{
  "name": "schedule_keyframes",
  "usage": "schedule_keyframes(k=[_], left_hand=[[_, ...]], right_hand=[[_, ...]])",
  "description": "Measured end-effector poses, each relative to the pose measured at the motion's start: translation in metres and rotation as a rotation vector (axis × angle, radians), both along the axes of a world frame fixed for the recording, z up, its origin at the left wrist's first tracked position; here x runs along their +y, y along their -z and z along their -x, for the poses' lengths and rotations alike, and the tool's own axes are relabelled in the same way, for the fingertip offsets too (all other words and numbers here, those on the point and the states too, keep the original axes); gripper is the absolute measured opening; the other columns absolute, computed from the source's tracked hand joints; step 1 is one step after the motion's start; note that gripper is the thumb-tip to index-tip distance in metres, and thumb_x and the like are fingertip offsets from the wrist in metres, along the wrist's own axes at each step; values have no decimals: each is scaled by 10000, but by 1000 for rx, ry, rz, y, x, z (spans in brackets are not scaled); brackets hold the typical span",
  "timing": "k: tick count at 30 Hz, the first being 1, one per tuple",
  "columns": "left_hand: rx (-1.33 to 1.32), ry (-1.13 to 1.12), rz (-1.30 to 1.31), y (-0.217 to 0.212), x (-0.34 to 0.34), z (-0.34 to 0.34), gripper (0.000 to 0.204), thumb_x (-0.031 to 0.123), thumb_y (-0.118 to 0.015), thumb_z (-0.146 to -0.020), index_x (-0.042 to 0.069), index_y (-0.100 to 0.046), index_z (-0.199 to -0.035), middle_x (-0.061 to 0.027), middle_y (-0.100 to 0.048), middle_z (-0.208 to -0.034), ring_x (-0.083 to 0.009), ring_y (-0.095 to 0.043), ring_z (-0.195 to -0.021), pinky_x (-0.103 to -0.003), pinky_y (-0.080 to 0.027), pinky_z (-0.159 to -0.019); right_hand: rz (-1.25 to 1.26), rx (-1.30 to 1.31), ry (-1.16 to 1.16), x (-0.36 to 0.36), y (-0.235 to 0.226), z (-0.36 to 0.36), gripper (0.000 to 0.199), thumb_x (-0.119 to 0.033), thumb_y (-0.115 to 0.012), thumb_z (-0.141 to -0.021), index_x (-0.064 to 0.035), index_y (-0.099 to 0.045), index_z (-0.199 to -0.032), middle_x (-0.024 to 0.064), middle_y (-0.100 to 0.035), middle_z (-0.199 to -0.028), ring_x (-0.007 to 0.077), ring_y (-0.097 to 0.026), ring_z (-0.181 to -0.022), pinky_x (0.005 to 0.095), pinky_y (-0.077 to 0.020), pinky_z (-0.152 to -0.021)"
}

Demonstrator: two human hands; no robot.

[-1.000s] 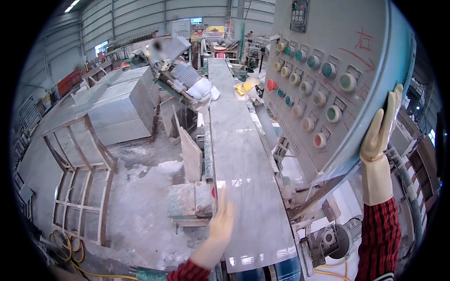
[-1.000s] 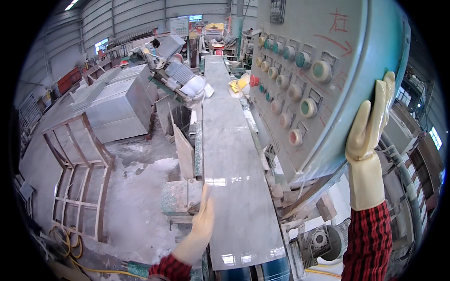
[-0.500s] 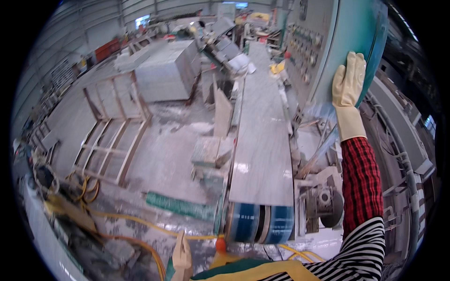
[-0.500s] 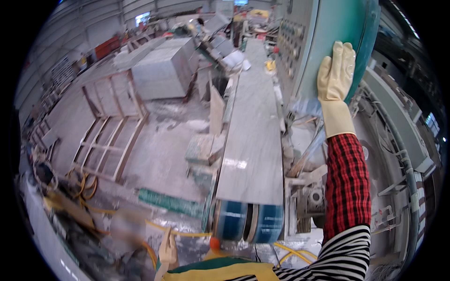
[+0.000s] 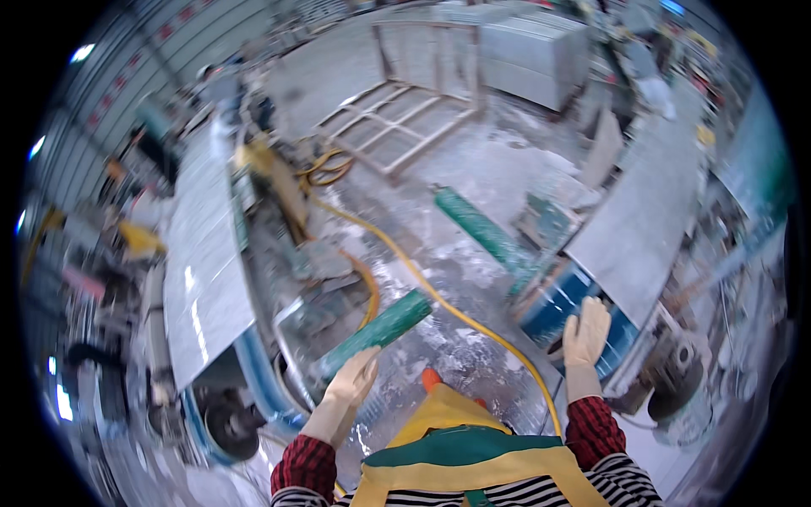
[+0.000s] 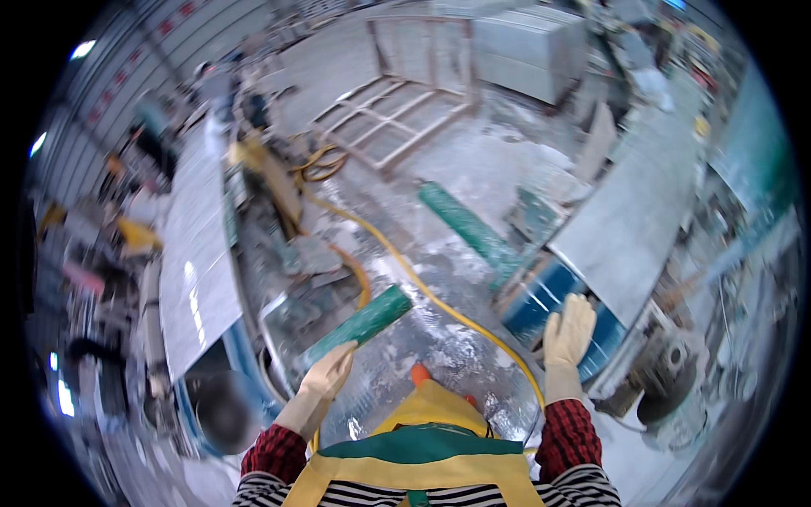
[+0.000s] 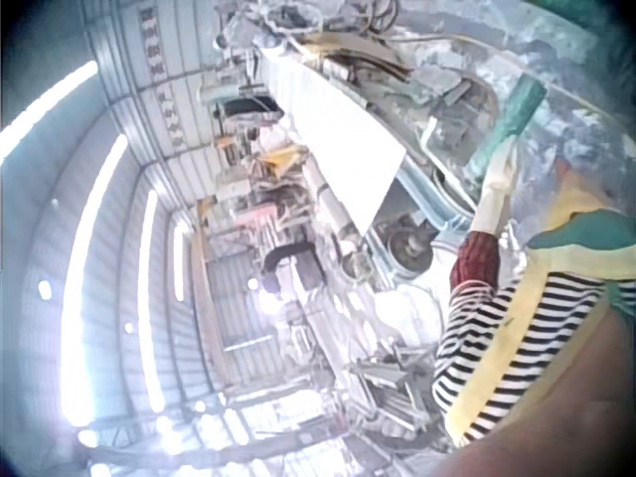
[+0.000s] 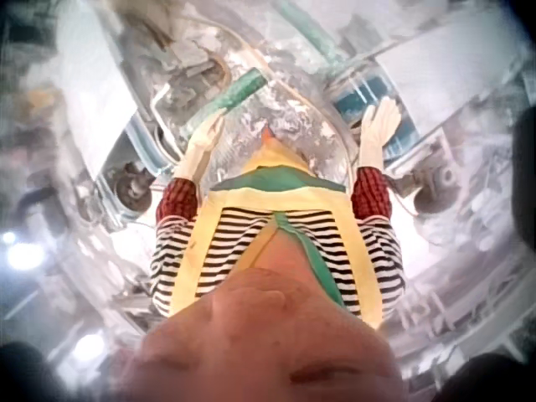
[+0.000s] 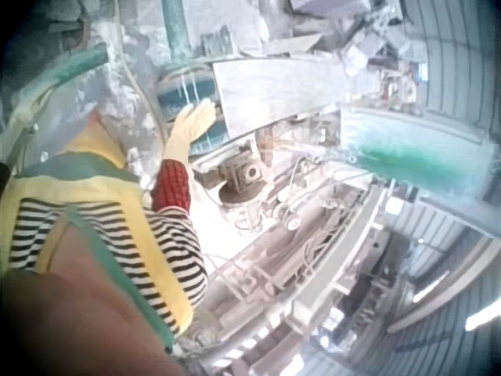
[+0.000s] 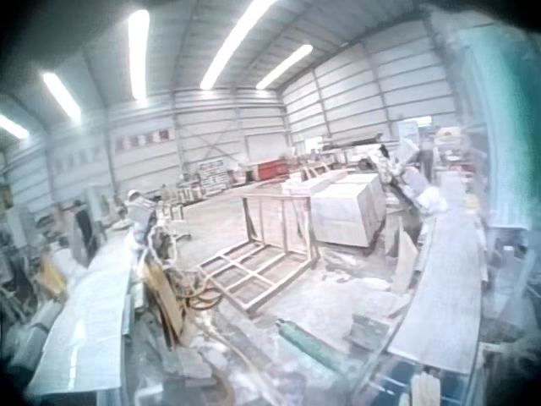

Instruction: The person feeds large stone slabs through a polishing machine, guiding them with gloved hands along rollers. After polishing, the person lifts and moves the slab to a stacking area. The process is repeated with multiple slabs.

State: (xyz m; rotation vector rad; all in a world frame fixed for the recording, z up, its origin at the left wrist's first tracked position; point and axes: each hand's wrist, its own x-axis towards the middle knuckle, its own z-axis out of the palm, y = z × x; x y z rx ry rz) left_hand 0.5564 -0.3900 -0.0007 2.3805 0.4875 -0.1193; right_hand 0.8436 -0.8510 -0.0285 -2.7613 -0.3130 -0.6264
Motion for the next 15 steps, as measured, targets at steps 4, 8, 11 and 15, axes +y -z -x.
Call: schedule_keyframes(k=[4, 8, 11, 15], left_hand=[[-235, -177, -311, 1, 21, 36, 401, 214, -590, -1051, 67, -607, -1424, -228, -639, -1394, -429, -584, -1299, -492, -459, -1117], [-325, -338, -545, 6, 53, 76, 419, 179, -644, -992, 52, -619, -1390, -213, -643, -1316, -427, -576, -1233, -510, -466, -1043], [-406, -411, -617, 7, 83, 102, 400, 179, -644, -974, 55, -631, -1354, -183, -634, -1214, -423, -583, -1135, -510, -470, -976], [-403, -471, -568, -4, 121, 122, 395, 181, -659, -944, 44, -646, -1314, -163, -610, -1174, -410, -567, -1084, -520, -454, -940]], right_hand=[[67, -11, -29, -22, 42, -4, 642, -257, -595, -1032, 0, -434, -1599, 304, -451, -1623, 473, -389, -1517, 566, -234, -1292], [88, 54, -12, -9, 41, 10, 680, -222, -617, -1010, -10, -402, -1618, 321, -406, -1642, 479, -350, -1534, 562, -202, -1305], [62, 23, -10, 17, 45, 44, 690, -206, -618, -1006, -5, -389, -1625, 318, -398, -1648, 474, -337, -1544, 564, -193, -1312], [-12, 81, -11, 57, 90, 111, 614, -240, -604, -1024, -13, -481, -1580, 313, -370, -1669, 472, -324, -1556, 513, -222, -1316]])
